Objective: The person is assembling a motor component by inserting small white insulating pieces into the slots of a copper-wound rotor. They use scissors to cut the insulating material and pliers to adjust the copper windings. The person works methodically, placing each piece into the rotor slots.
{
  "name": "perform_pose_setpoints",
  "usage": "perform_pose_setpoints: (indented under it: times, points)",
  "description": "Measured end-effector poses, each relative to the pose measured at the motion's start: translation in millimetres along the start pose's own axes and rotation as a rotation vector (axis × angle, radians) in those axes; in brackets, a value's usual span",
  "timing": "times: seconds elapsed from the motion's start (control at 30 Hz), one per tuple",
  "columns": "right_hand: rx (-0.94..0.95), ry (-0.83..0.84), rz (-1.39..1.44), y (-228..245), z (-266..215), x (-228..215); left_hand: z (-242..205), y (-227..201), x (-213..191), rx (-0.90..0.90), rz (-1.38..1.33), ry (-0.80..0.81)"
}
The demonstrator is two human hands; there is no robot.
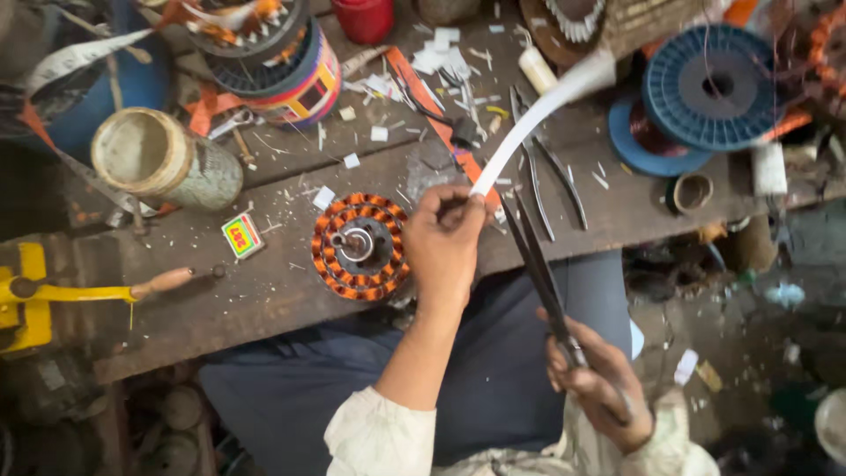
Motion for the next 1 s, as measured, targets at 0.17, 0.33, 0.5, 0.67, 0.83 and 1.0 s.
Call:
perform_pose_setpoints:
  times: [0.17, 0.33, 0.5, 0.67, 0.83, 1.0]
  points:
    - [0.041, 0.01, -0.078, -5.6, 40.6, 1.5, -5.2, 6.2, 1.7, -0.051, -0.155, -0.026]
    - [-0.034, 0.072, -0.144, -16.8, 54.4, -11.3, -10.9, -1.9, -2.7, -0.064, -0.206, -0.029]
    - [-0.036, 0.06, -0.172, -25.3, 49.2, -24.6, -16.5, -12.2, -6.1, -0.054, -0.136, -0.021]
    - [-0.016, 0.069, -0.206, -27.7, 48.0, -26.4, -16.5, -18.3, -9.8, -0.078, -0.072, -0.046]
    - [0.01, 0.07, -0.146, -30.7, 46.7, -28.6, -15.6, -18.4, -14.6, -0.117, -0.08, -0.012]
    - [0.015, 0.087, -0.166, -30.4, 48.8, -32.5, -16.0, -16.8, -16.4, -0.108, -0.089, -0.002]
Point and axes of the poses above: each hand's wrist, its own z-axis towards the middle knuckle, its own x-axis out of the palm, y = z × x, the point moved 7 cm from there along z, towards the middle knuckle, and after that the axes turned 14 degrees about y, right-handed, at the moved point
